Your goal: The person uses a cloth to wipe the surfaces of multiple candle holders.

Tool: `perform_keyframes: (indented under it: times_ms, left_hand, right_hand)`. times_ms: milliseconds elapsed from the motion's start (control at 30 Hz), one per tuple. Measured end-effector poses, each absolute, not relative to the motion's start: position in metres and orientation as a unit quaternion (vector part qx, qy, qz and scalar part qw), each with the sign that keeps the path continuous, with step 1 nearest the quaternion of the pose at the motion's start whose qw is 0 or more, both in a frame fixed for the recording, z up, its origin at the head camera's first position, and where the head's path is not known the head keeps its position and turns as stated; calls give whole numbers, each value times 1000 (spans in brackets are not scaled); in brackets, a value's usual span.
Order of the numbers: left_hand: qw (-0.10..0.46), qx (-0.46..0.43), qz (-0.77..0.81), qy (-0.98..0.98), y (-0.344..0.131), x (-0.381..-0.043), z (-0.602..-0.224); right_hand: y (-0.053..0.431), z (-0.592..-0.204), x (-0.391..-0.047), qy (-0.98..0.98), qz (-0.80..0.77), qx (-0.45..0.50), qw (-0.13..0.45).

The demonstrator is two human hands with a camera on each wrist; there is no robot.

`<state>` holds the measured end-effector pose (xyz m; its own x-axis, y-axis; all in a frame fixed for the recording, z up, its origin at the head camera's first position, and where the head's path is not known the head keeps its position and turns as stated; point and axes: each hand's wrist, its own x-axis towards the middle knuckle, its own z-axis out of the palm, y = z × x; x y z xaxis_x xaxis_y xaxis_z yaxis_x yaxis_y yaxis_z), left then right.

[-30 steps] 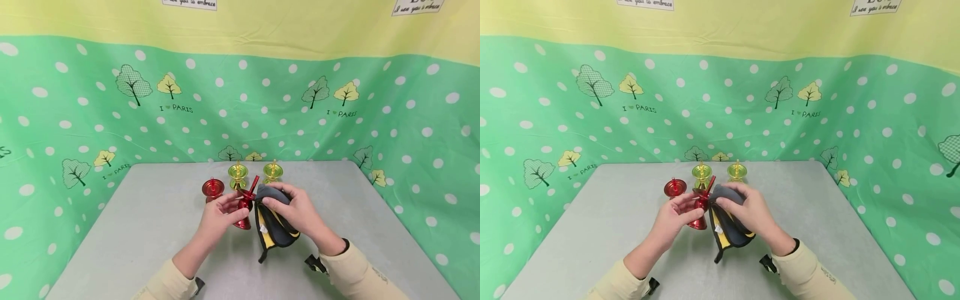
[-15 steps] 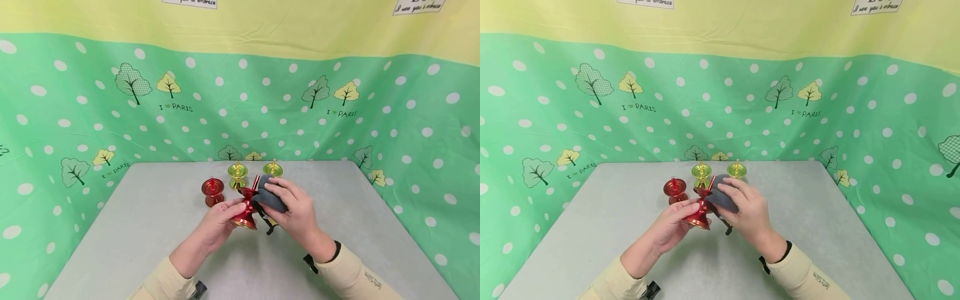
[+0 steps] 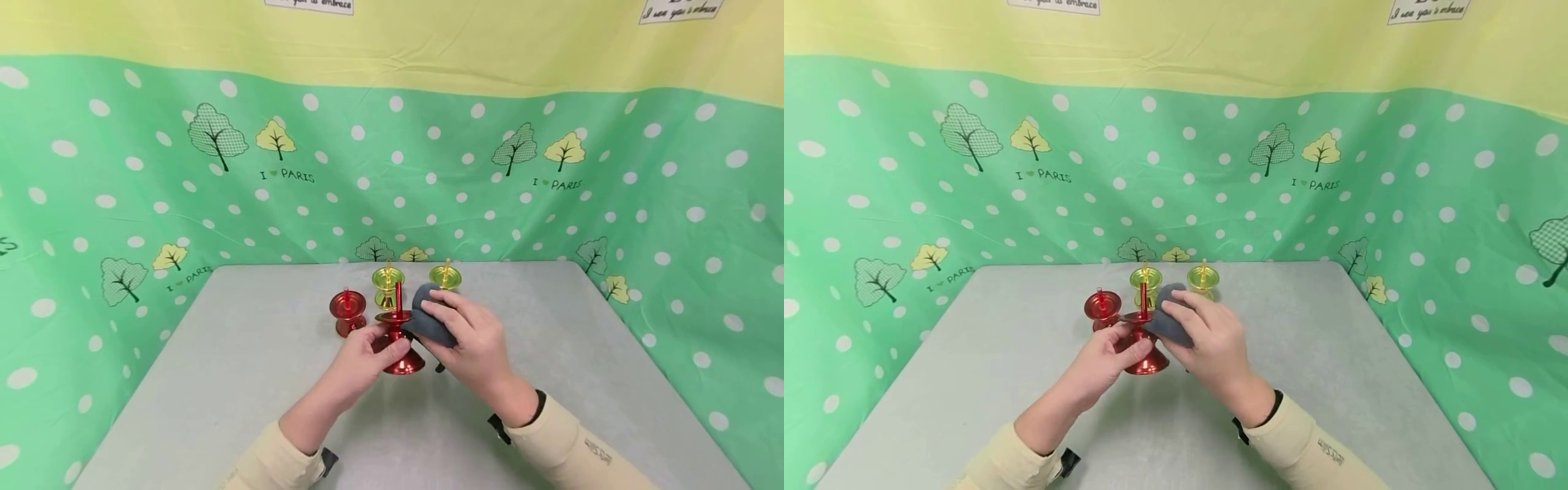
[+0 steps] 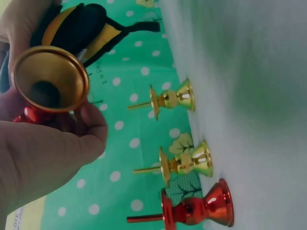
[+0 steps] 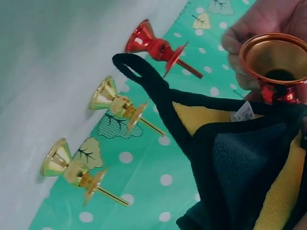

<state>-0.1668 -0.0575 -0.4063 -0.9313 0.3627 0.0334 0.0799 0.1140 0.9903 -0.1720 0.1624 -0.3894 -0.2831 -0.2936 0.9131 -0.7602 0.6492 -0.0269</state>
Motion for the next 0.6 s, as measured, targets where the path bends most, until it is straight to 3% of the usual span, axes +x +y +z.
perform_keyframes:
  times_ms: [267, 433, 600]
  left_hand:
    - [38, 87, 664, 742, -51, -169, -408]
    - [75, 113, 689, 712, -57, -168, -404]
    - [112, 120, 739, 653, -65, -172, -404]
  right_hand:
    - [164, -395, -175, -774, 239, 340, 478]
    - [162, -394, -175, -754, 237, 355, 500]
    - [165, -396, -181, -765, 251, 343, 485]
